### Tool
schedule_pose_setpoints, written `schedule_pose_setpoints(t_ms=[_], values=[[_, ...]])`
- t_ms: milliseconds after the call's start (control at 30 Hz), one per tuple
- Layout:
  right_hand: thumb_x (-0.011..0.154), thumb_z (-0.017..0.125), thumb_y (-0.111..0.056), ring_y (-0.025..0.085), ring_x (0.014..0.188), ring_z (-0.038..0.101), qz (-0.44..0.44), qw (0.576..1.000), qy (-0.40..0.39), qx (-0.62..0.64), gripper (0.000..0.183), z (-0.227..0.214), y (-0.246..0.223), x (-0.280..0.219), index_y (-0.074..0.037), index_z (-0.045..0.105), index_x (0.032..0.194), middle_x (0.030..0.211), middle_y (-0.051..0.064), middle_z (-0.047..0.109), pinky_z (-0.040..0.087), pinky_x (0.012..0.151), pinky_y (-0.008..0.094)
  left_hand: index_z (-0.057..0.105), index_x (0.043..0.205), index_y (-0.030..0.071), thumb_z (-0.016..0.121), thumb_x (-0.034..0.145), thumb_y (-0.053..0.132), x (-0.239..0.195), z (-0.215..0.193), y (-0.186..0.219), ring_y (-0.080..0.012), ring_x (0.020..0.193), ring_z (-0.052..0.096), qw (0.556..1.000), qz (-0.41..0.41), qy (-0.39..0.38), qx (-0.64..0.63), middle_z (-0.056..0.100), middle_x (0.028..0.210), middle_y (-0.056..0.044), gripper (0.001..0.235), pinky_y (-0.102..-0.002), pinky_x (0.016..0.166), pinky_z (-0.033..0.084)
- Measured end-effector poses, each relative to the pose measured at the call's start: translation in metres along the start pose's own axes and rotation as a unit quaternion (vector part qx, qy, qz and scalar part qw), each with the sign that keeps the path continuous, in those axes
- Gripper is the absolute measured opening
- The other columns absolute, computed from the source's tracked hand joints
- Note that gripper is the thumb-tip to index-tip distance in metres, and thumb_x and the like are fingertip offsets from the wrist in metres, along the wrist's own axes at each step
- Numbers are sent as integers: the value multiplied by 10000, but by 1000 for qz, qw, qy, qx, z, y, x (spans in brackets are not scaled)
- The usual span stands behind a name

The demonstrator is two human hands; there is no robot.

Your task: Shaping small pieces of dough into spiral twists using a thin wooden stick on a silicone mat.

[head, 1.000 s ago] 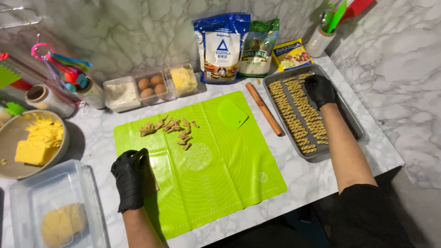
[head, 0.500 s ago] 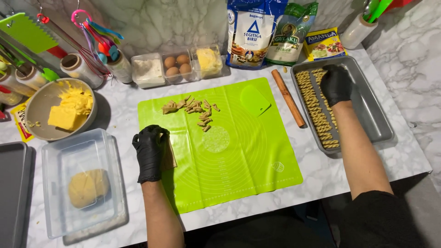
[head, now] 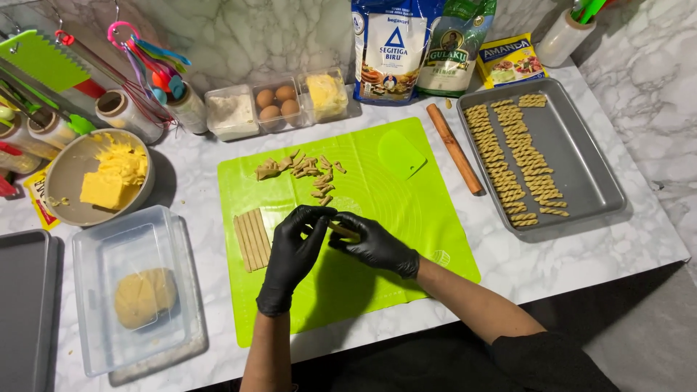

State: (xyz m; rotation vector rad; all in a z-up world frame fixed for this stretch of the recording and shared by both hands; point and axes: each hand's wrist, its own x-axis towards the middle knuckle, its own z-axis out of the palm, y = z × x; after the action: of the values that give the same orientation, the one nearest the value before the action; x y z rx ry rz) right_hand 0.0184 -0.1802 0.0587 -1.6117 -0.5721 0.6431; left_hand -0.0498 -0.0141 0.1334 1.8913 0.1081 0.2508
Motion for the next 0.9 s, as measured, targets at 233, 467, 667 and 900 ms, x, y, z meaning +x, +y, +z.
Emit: schedule_pose_setpoints(t_ms=[233, 467, 667, 900], values=[[940, 704, -135, 309, 1122, 712, 82, 989, 21, -122, 233, -59, -15, -17, -75, 738, 1163, 1118, 164, 775, 528, 1000, 438, 739, 1112, 185, 556, 1041, 381, 21, 24, -118, -384, 911, 725, 957, -114, -94, 248, 744, 963, -133, 277, -507, 826, 601], [945, 696, -182, 336, 1003, 729, 51, 978, 3, -202, 212, -66, -15, -11, -98, 741, 1134, 1055, 152, 773, 559, 898, 427, 706, 1184, 194, 529, 1049, 247, 59, 34, -127, -361, 1017, 672, 959, -2, -3, 284, 673, 1056, -108, 229, -498, 867, 578], [931, 754, -200, 195, 886, 682, 0, 987, -16, -160, 184, -64, -18, 0, -151, 770, 1107, 1010, 92, 771, 548, 832, 370, 731, 1171, 164, 507, 1075, 336, 18, 39, -59, -392, 1094, 679, 992, 35, -105, 59, 730, 1112, -161, 298, -501, 925, 554], [941, 718, -126, 302, 1024, 700, 7, 993, -3, -120, 248, -75, -10, 2, -131, 771, 1183, 1080, 177, 761, 533, 924, 426, 771, 1116, 109, 690, 990, 244, 9, 25, -112, -341, 1030, 732, 993, -90, -77, -9, 784, 1012, -157, 202, -494, 955, 549]])
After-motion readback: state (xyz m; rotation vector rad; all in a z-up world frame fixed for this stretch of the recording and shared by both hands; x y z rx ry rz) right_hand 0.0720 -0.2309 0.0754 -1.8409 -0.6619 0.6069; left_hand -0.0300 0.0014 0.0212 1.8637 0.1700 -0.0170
